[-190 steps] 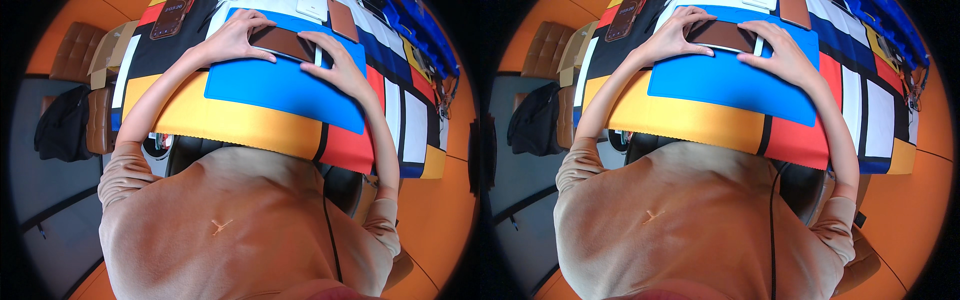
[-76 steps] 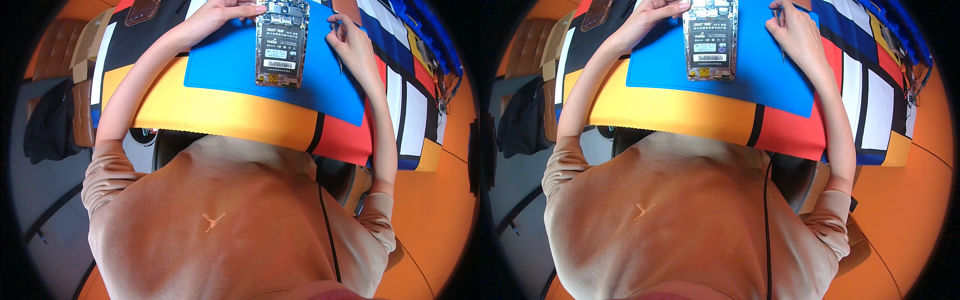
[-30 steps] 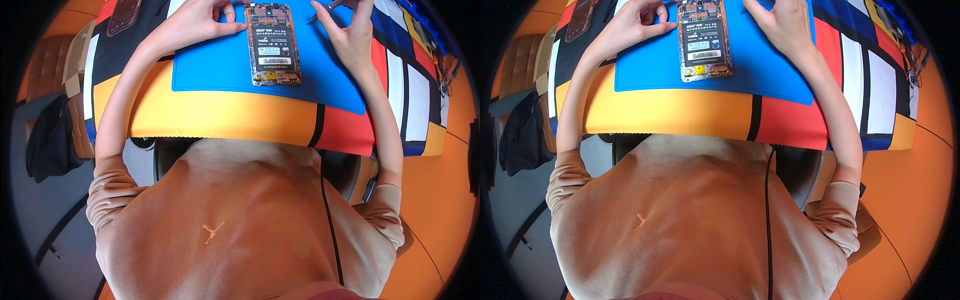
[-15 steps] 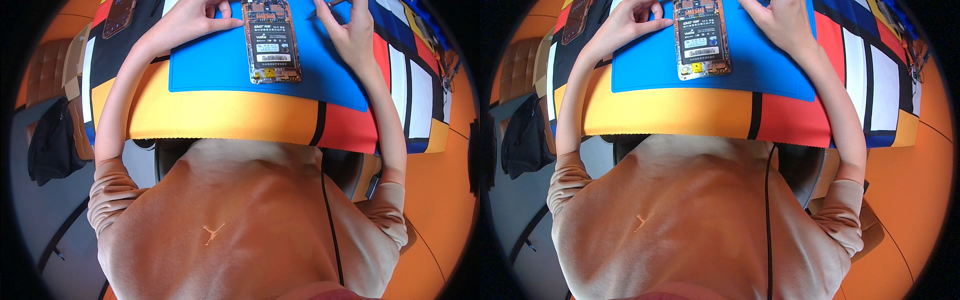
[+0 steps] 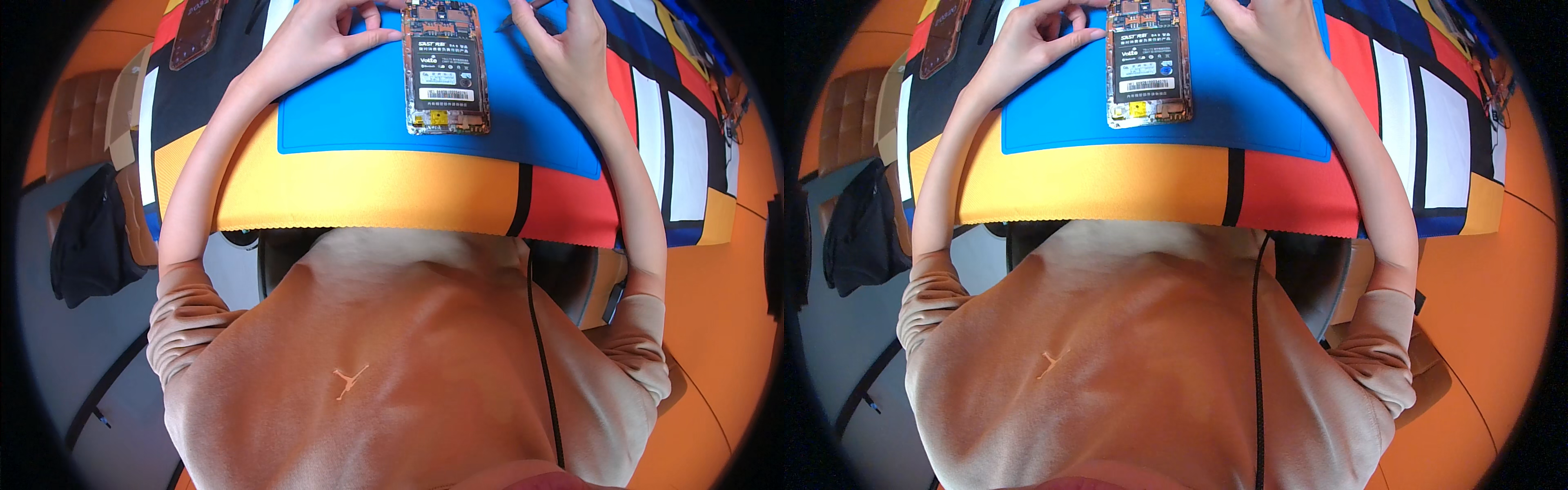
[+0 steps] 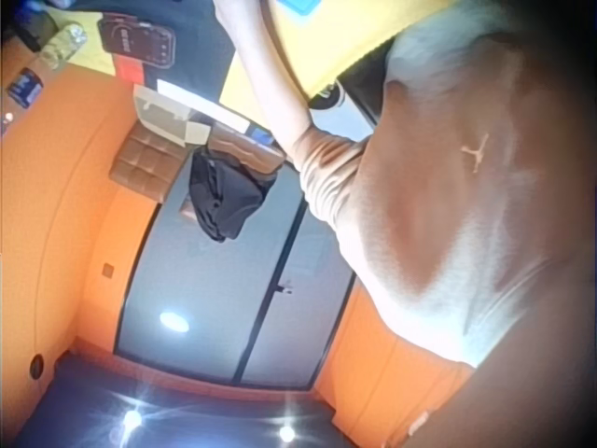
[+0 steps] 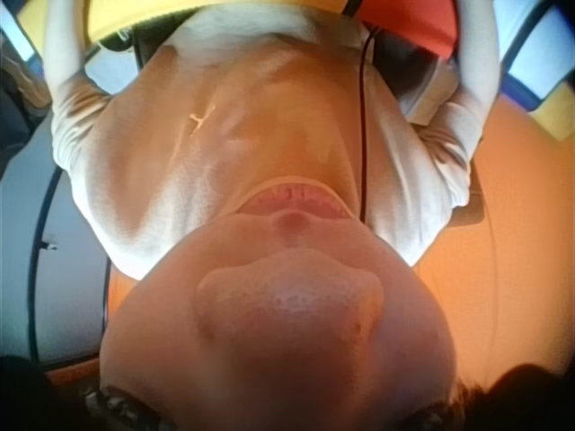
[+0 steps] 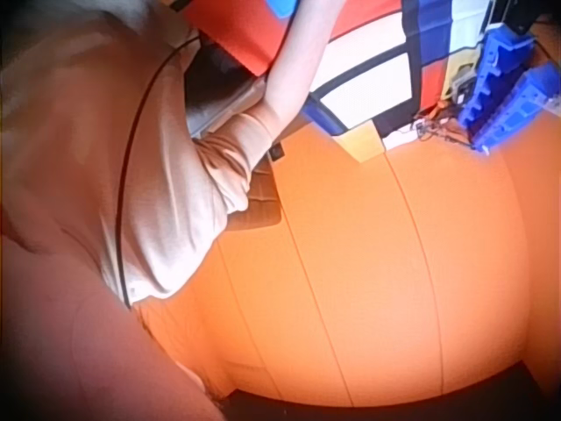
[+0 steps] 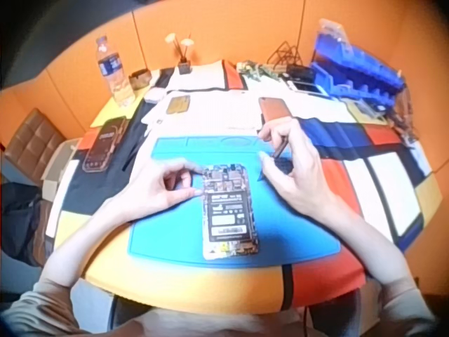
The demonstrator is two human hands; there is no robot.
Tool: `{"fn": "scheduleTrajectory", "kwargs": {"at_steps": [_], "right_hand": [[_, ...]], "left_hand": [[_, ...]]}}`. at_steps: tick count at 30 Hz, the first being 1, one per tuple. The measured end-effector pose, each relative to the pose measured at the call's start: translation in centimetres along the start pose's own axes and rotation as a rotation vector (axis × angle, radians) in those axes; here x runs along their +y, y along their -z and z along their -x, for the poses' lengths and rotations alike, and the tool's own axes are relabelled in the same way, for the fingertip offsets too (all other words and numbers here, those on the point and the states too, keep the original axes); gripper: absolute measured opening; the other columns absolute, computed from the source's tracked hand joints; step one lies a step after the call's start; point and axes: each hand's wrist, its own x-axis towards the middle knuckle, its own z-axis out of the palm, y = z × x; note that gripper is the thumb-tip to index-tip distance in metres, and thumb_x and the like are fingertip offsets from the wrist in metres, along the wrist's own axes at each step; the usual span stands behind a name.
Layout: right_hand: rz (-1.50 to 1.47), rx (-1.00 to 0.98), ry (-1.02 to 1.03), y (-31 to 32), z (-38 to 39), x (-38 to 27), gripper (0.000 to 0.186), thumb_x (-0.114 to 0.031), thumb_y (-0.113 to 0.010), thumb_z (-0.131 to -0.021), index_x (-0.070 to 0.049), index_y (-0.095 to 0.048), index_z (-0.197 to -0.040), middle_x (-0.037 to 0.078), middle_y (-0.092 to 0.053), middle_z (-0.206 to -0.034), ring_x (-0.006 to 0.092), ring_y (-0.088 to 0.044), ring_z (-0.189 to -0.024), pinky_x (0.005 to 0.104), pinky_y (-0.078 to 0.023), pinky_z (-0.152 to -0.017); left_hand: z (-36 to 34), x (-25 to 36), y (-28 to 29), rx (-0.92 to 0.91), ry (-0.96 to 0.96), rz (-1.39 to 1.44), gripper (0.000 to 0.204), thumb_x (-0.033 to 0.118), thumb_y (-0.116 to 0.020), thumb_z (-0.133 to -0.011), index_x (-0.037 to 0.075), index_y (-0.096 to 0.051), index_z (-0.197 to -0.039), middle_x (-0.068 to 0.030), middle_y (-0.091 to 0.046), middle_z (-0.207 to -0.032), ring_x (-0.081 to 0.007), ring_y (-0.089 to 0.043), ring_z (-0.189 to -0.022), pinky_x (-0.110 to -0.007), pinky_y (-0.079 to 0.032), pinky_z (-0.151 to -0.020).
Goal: The person uses a screwdriver to remove screws from a smartphone's internal components on a blue mat. They then place the back cover on the phone and continue to work on the internal circuit board.
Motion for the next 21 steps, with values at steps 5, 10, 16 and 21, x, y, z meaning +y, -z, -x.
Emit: {"fn": "scheduleTrajectory", "kwargs": {"at_steps": [5, 10, 16, 21], "right_hand": [[-0.013, 0.011, 0.039, 0.08, -0.20, 0.02, 0.026, 0.004, -0.066, -0.083, -0.003, -0.044, -0.096, 0.014, -0.058, -0.102, 0.0212, -0.054, -0.084, 0.0304, -0.045, -0.079], [-0.035, 0.052, 0.058, -0.16, -0.42, -0.45, 0.023, 0.007, -0.061, -0.080, -0.003, -0.045, -0.093, 0.014, -0.059, -0.099, 0.0219, -0.056, -0.085, 0.0304, -0.046, -0.081], [-0.012, 0.027, 0.011, 0.17, -0.55, -0.75, 0.022, 0.006, -0.062, -0.081, -0.002, -0.046, -0.093, 0.013, -0.057, -0.096, 0.0214, -0.057, -0.085, 0.0293, -0.046, -0.082], [-0.008, 0.022, 0.019, 0.31, -0.40, -0.63, 0.022, 0.007, -0.061, -0.079, -0.002, -0.046, -0.092, 0.012, -0.056, -0.094, 0.0196, -0.054, -0.081, 0.0281, -0.045, -0.077]], "left_hand": [[-0.05, -0.45, -0.39, 0.039, -0.061, -0.048, 0.020, 0.019, -0.077, -0.092, 0.004, -0.071, -0.103, 0.0011, -0.058, -0.072, -0.0077, -0.047, -0.063, -0.025, -0.041, -0.058], [-0.02, -0.53, -0.41, 0.048, -0.136, -0.103, 0.019, 0.022, -0.077, -0.093, 0.004, -0.073, -0.097, -0.0030, -0.063, -0.073, -0.0108, -0.051, -0.062, -0.027, -0.043, -0.058], [0.00, -0.52, -0.33, 0.041, -0.155, -0.110, 0.019, 0.022, -0.076, -0.094, 0.004, -0.072, -0.094, -0.0058, -0.065, -0.073, -0.0127, -0.054, -0.062, -0.029, -0.045, -0.058], [-0.03, -0.27, -0.32, 0.041, -0.148, -0.123, 0.019, 0.022, -0.075, -0.094, 0.004, -0.072, -0.095, -0.0063, -0.065, -0.074, -0.0133, -0.055, -0.063, -0.029, -0.046, -0.059]]}}
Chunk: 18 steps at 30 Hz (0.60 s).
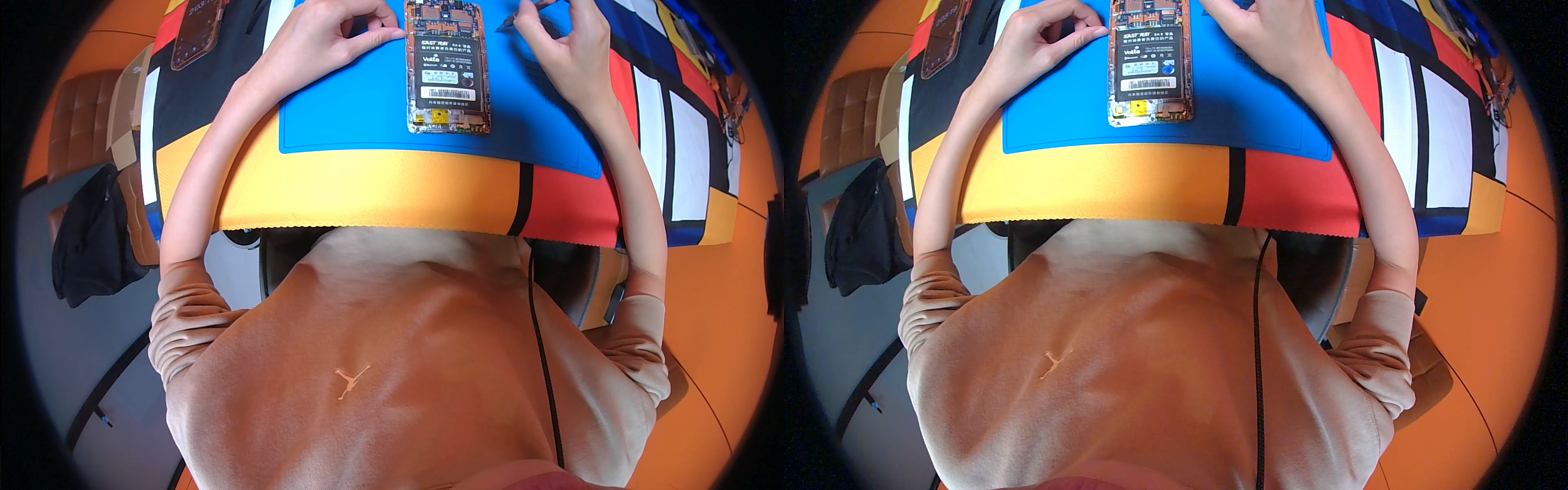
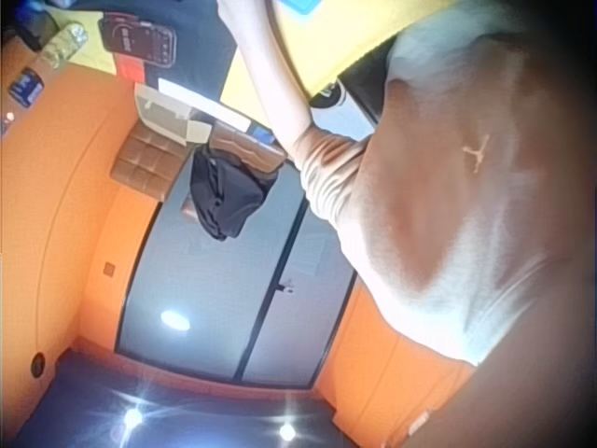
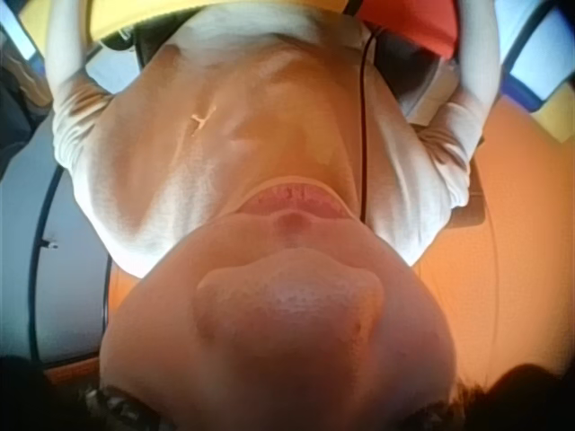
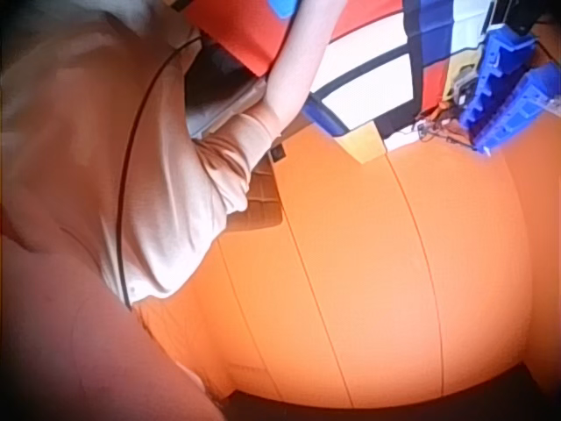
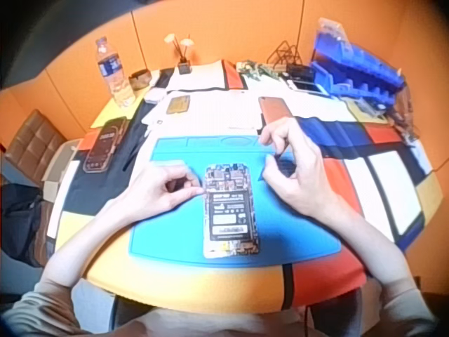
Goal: The person uses a screwdriver to remove screws from a smartphone's internal components on a blue mat. They then place the back cover on the phone and continue to work on the internal circuit board.
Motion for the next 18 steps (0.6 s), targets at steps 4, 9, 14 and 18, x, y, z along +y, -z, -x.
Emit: {"fn": "scheduleTrajectory", "kwargs": {"at_steps": [4, 9, 14, 18], "right_hand": [[0.011, -0.006, -0.052, -0.2, 0.1, 0.0, 0.022, 0.007, -0.059, -0.077, -0.002, -0.046, -0.093, 0.012, -0.056, -0.093, 0.0189, -0.053, -0.079, 0.0284, -0.043, -0.074], [-0.046, 0.015, 0.011, 0.0, 0.0, 0.0, 0.022, 0.007, -0.060, -0.076, -0.003, -0.044, -0.090, 0.012, -0.057, -0.092, 0.0201, -0.053, -0.078, 0.0291, -0.044, -0.073], [-0.020, -0.030, 0.044, 0.3, 0.1, -0.4, 0.020, 0.006, -0.059, -0.080, -0.003, -0.044, -0.089, 0.013, -0.056, -0.091, 0.0238, -0.055, -0.078, 0.0305, -0.045, -0.074], [0.006, -0.017, 0.010, -0.1, 0.1, -0.8, 0.017, 0.005, -0.059, -0.084, -0.003, -0.045, -0.091, 0.012, -0.055, -0.089, 0.0244, -0.055, -0.077, 0.0310, -0.046, -0.072]], "left_hand": [[0.0, 0.1, 0.1, 0.008, -0.002, -0.011, 0.019, 0.022, -0.076, -0.093, 0.004, -0.072, -0.095, -0.0067, -0.066, -0.075, -0.0140, -0.056, -0.062, -0.029, -0.046, -0.059], [-0.1, 0.2, -0.1, 0.019, -0.026, 0.008, 0.018, 0.021, -0.077, -0.093, 0.004, -0.072, -0.095, -0.0063, -0.066, -0.076, -0.0139, -0.056, -0.062, -0.028, -0.046, -0.058], [0.0, -0.4, 0.7, -0.105, -0.040, 0.014, 0.015, 0.018, -0.072, -0.096, 0.003, -0.071, -0.093, -0.0042, -0.064, -0.074, -0.0117, -0.054, -0.061, -0.028, -0.044, -0.057], [0.1, -1.8, 1.3, -0.181, -0.162, -0.064, 0.040, 0.037, -0.092, -0.074, 0.010, -0.070, -0.093, 0.0022, -0.066, -0.090, -0.0087, -0.053, -0.072, -0.025, -0.040, -0.062]]}}
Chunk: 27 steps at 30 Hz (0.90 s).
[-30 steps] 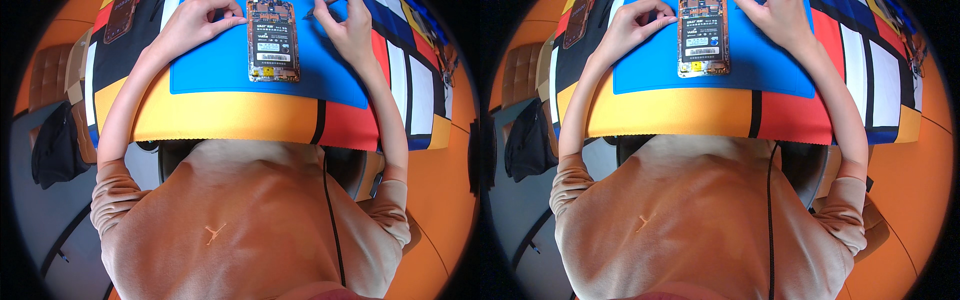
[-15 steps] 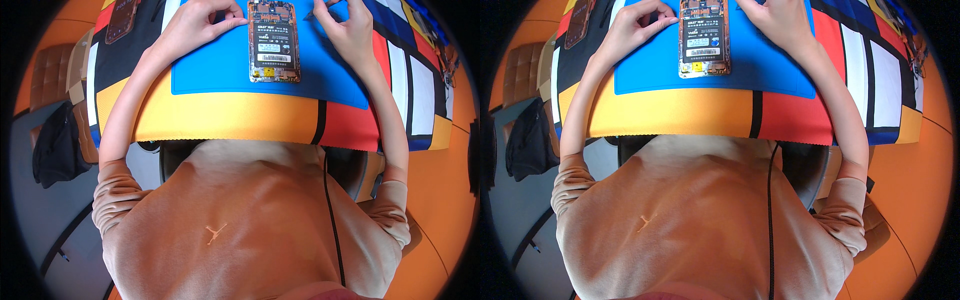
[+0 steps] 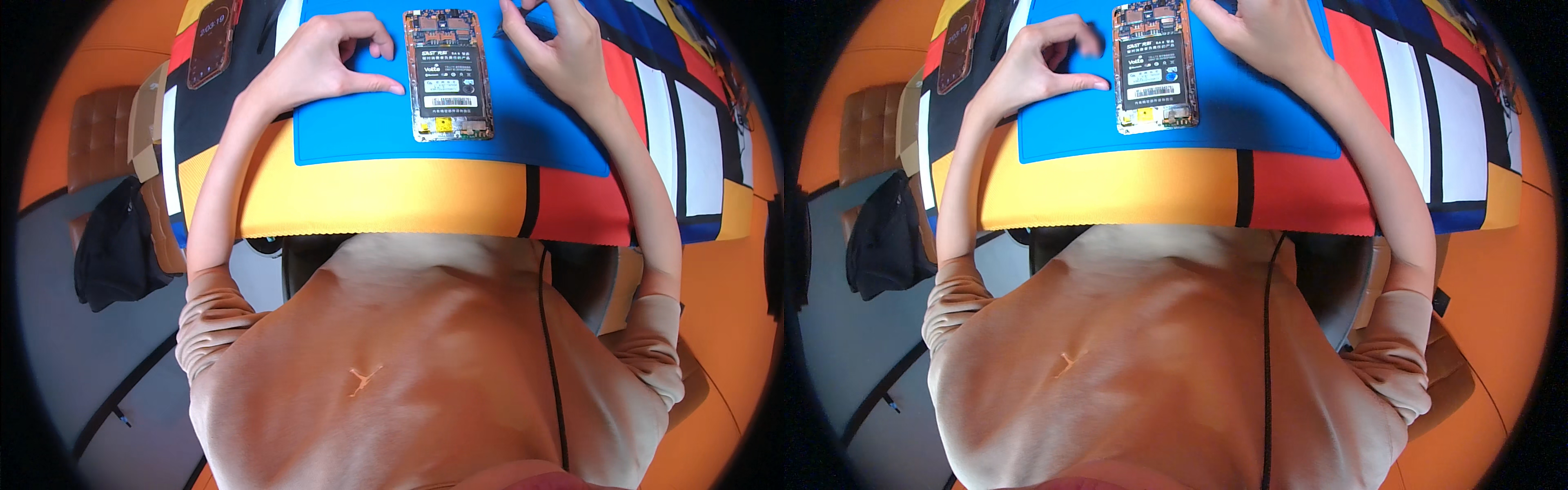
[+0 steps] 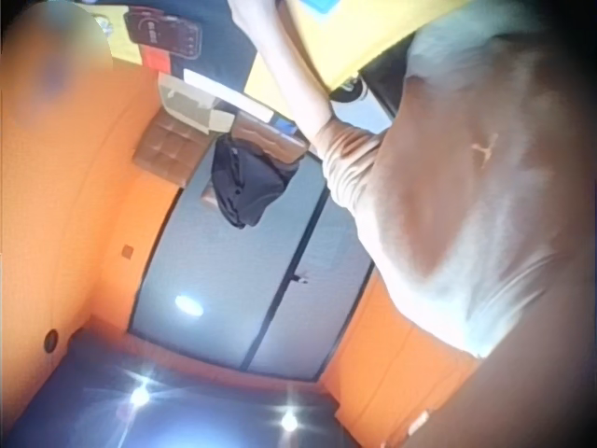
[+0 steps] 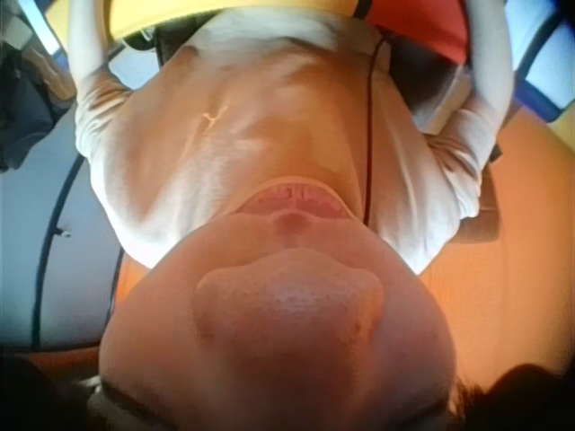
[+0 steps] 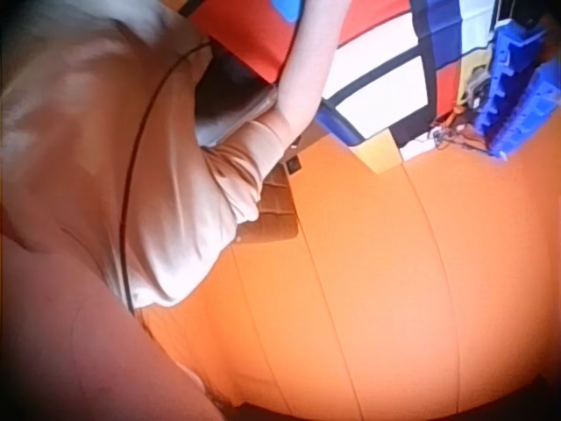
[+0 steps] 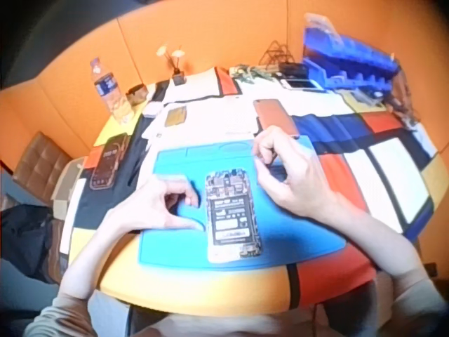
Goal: The person uses a screwdriver to remove screws from a smartphone's internal components on a blue mat. They then place the back cover on the phone and continue to work on the internal circuit board.
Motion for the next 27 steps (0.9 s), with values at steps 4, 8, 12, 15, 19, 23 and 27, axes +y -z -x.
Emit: {"fn": "scheduleTrajectory", "kwargs": {"at_steps": [4, 8, 12, 15, 19, 23, 27], "right_hand": [[-0.076, -0.012, -0.077, -0.4, -0.2, 0.0, 0.016, 0.006, -0.058, -0.085, -0.003, -0.047, -0.094, 0.011, -0.053, -0.085, 0.0227, -0.056, -0.077, 0.0303, -0.046, -0.071], [-0.100, -0.037, -0.106, -0.3, -0.1, 0.2, 0.017, 0.005, -0.058, -0.085, -0.003, -0.049, -0.098, 0.010, -0.052, -0.084, 0.0212, -0.058, -0.076, 0.0311, -0.047, -0.070], [-0.108, -0.048, -0.180, -0.1, 0.3, -0.1, 0.020, 0.003, -0.059, -0.088, -0.003, -0.050, -0.105, 0.008, -0.053, -0.084, 0.0202, -0.059, -0.071, 0.0316, -0.047, -0.065], [-0.130, -0.022, -0.273, -1.5, 0.3, -0.2, 0.025, 0.000, -0.060, -0.092, -0.004, -0.048, -0.114, 0.006, -0.053, -0.083, 0.0166, -0.058, -0.067, 0.0291, -0.046, -0.062], [-0.266, 0.015, -0.457, -2.2, 0.4, 1.0, 0.032, 0.000, -0.059, -0.095, -0.006, -0.044, -0.123, 0.002, -0.053, -0.083, 0.0095, -0.055, -0.066, 0.0245, -0.043, -0.060], [-0.459, 0.133, -0.541, -2.4, 0.7, 1.6, 0.030, -0.001, -0.057, -0.098, -0.007, -0.044, -0.124, 0.000, -0.053, -0.083, 0.0065, -0.054, -0.067, 0.0223, -0.043, -0.059], [-0.499, 0.256, -0.602, -2.0, 0.3, 1.2, 0.029, -0.002, -0.056, -0.101, -0.007, -0.042, -0.126, 0.002, -0.055, -0.082, 0.0077, -0.055, -0.063, 0.0221, -0.045, -0.056]], "left_hand": [[0.2, -0.6, -1.3, 0.101, -0.126, -0.056, 0.041, 0.040, -0.092, -0.074, 0.010, -0.068, -0.090, 0.0022, -0.066, -0.089, -0.0102, -0.054, -0.071, -0.024, -0.041, -0.062], [-0.1, 0.3, -2.6, 0.154, -0.042, -0.075, 0.044, 0.041, -0.092, -0.074, 0.008, -0.069, -0.092, 0.0001, -0.066, -0.093, -0.0131, -0.059, -0.082, -0.026, -0.050, -0.072], [-0.3, 1.3, -3.1, 0.205, -0.095, -0.216, 0.047, 0.040, -0.090, -0.075, 0.008, -0.068, -0.101, -0.0032, -0.065, -0.109, -0.0190, -0.058, -0.104, -0.033, -0.050, -0.089], [0.3, 1.1, -2.7, 0.170, -0.065, -0.183, 0.042, 0.038, -0.084, -0.084, 0.008, -0.067, -0.108, -0.0063, -0.061, -0.123, -0.0246, -0.054, -0.118, -0.039, -0.045, -0.101], [-0.1, 0.4, -2.4, 0.156, -0.087, -0.168, 0.031, 0.033, -0.075, -0.093, 0.007, -0.067, -0.106, -0.0079, -0.063, -0.122, -0.0257, -0.055, -0.117, -0.039, -0.044, -0.102], [-1.9, -0.5, -1.6, 0.146, -0.055, -0.113, 0.025, 0.028, -0.074, -0.094, 0.006, -0.068, -0.103, -0.0095, -0.066, -0.113, -0.0251, -0.057, -0.112, -0.037, -0.044, -0.100], [-4.4, -1.0, -1.5, 0.201, -0.092, -0.119, 0.031, 0.029, -0.068, -0.098, 0.006, -0.066, -0.118, -0.0120, -0.063, -0.127, -0.0281, -0.055, -0.122, -0.040, -0.042, -0.105]]}}
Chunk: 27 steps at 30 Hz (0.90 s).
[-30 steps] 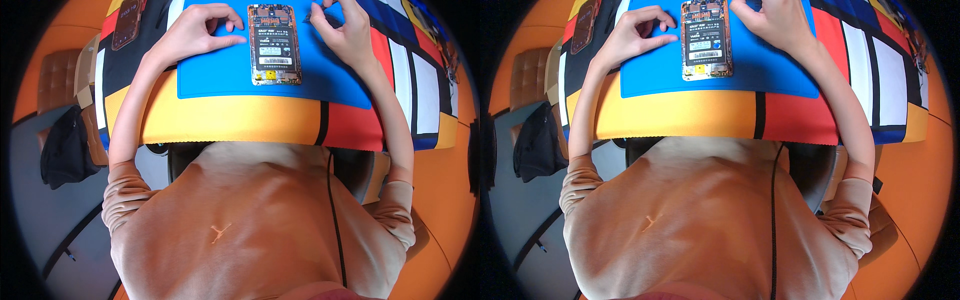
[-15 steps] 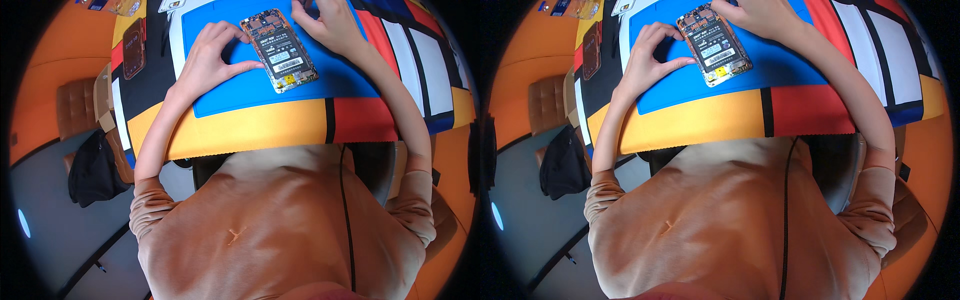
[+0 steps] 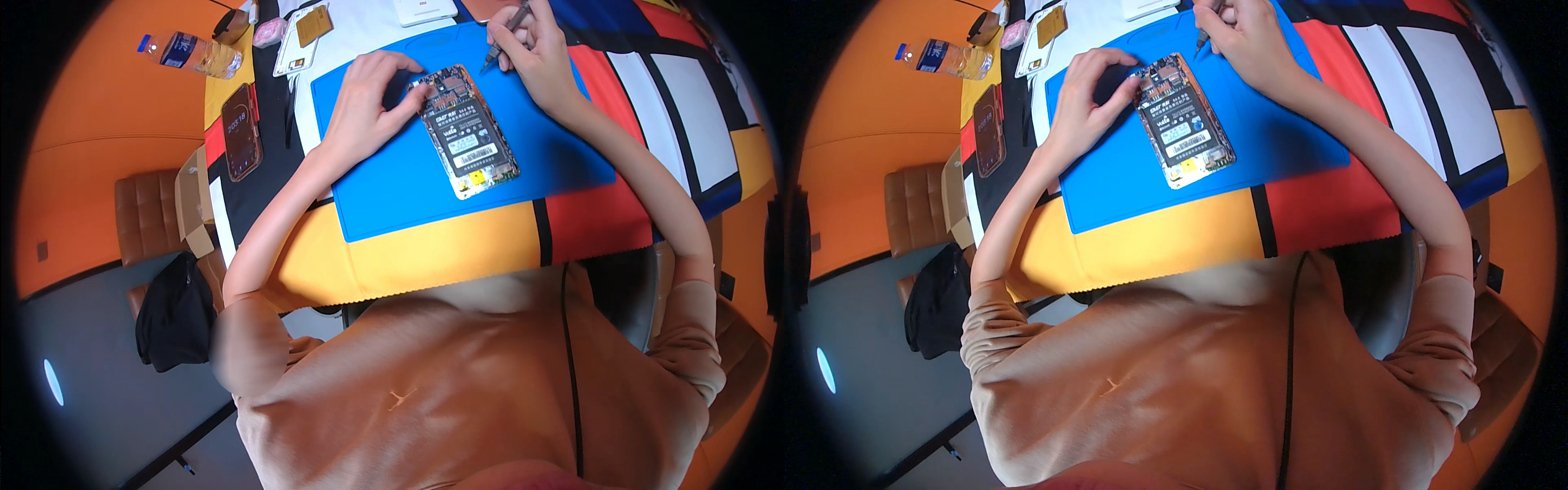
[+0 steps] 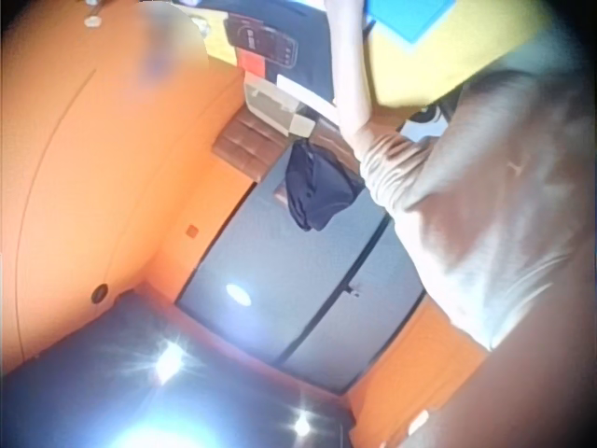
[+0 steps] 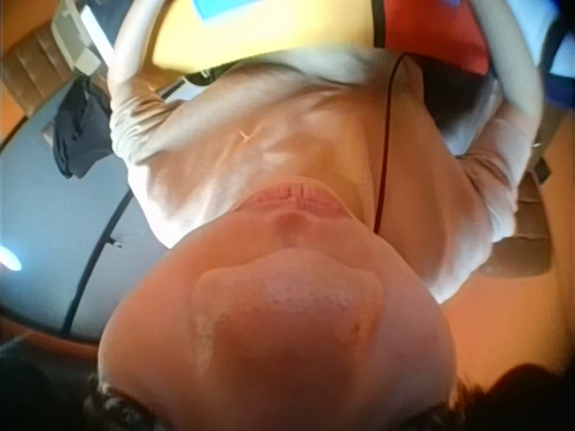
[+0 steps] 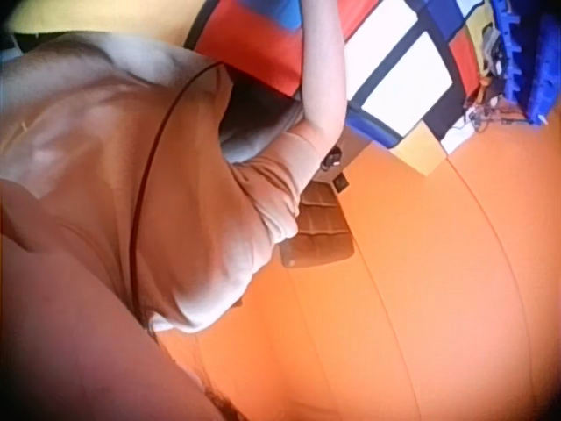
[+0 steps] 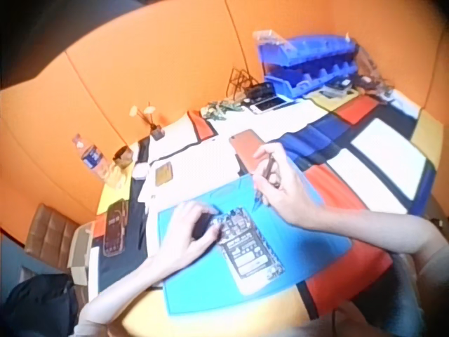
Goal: The person uses a screwdriver to remove screws from a smartphone's internal components on a blue mat. They then place the back cover on the phone and continue to work on the internal circuit board.
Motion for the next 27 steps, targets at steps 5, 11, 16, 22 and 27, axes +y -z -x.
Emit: {"fn": "scheduleTrajectory", "kwargs": {"at_steps": [5, 11, 16, 22, 27], "right_hand": [[-0.004, 0.052, -0.134, 0.6, -0.4, 0.0, 0.027, -0.002, -0.055, -0.102, -0.007, -0.042, -0.125, 0.004, -0.057, -0.081, 0.0083, -0.056, -0.061, 0.0224, -0.046, -0.055], [-0.111, -0.040, -0.043, 1.2, -1.2, 1.8, 0.036, -0.009, -0.062, -0.101, -0.004, -0.048, -0.134, 0.004, -0.064, -0.088, 0.0064, -0.058, -0.065, 0.0189, -0.045, -0.058], [0.005, -0.044, -0.116, 0.7, -2.3, 0.7, 0.028, -0.003, -0.055, -0.103, -0.006, -0.042, -0.127, 0.004, -0.059, -0.084, 0.0080, -0.056, -0.064, 0.0222, -0.046, -0.057], [-0.075, -0.096, -0.033, -0.3, -3.1, 0.7, 0.031, 0.000, -0.058, -0.100, -0.005, -0.042, -0.126, 0.004, -0.058, -0.088, 0.0074, -0.059, -0.072, 0.0207, -0.048, -0.064], [-0.002, -0.218, 0.200, -0.4, -2.8, 2.7, 0.031, 0.000, -0.059, -0.099, -0.004, -0.043, -0.126, 0.003, -0.056, -0.091, 0.0062, -0.059, -0.077, 0.0204, -0.048, -0.068]], "left_hand": [[-0.7, -0.3, -0.9, -0.124, -0.079, -0.112, 0.050, 0.039, -0.055, -0.104, 0.009, -0.055, -0.143, -0.0137, -0.045, -0.156, -0.0311, -0.041, -0.142, -0.045, -0.031, -0.117], [-0.4, 0.0, -0.4, -0.143, -0.046, -0.107, 0.050, 0.039, -0.053, -0.104, 0.009, -0.054, -0.144, -0.0138, -0.044, -0.157, -0.0324, -0.041, -0.144, -0.046, -0.029, -0.119], [-0.4, 0.1, -0.4, -0.136, -0.042, -0.118, 0.050, 0.037, -0.055, -0.103, 0.010, -0.055, -0.144, -0.0134, -0.045, -0.157, -0.0328, -0.041, -0.144, -0.047, -0.029, -0.120], [-0.4, 0.4, -0.2, -0.141, -0.011, -0.116, 0.050, 0.036, -0.059, -0.100, 0.011, -0.056, -0.144, -0.0123, -0.045, -0.157, -0.0323, -0.042, -0.143, -0.047, -0.030, -0.119], [-0.5, 0.5, -0.2, -0.137, -0.006, -0.105, 0.049, 0.035, -0.061, -0.099, 0.012, -0.058, -0.142, -0.0118, -0.045, -0.157, -0.0326, -0.043, -0.142, -0.048, -0.031, -0.118]]}}
